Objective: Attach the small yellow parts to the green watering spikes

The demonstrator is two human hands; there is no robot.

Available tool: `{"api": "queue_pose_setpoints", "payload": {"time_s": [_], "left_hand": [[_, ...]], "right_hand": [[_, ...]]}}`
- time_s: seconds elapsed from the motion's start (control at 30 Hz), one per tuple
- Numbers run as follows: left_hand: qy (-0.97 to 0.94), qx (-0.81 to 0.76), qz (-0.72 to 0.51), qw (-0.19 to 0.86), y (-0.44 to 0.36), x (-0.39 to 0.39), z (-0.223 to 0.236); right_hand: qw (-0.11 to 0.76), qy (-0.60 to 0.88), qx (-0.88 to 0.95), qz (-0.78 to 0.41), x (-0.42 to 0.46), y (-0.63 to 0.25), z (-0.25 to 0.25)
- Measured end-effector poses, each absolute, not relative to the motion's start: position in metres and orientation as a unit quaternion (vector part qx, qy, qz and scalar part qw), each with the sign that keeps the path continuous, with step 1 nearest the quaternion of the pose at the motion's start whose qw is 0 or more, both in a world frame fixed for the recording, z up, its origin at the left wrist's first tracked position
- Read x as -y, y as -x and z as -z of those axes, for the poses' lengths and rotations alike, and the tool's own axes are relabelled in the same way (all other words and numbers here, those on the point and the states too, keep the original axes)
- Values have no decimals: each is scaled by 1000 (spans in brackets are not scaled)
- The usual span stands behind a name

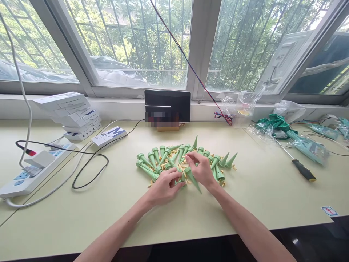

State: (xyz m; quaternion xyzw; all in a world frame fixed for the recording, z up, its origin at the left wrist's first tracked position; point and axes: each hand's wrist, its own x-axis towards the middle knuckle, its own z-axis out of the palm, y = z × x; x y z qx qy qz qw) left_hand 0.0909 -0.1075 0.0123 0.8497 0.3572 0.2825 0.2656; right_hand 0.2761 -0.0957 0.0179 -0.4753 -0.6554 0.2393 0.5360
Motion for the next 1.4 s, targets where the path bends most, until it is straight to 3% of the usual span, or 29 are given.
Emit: {"api": "queue_pose_setpoints", "payload": {"time_s": [0.27, 0.77, 1.4], "left_hand": [[-840, -330, -292, 317, -91, 109, -14], [-651, -413, -409, 488, -90, 103, -17], [-629, -435, -451, 460, -90, 103, -18]], "right_hand": [[538, 475, 655, -235, 96, -276, -17], [541, 464, 661, -236, 105, -280, -9], [540, 404, 701, -232, 114, -277, -10]]}}
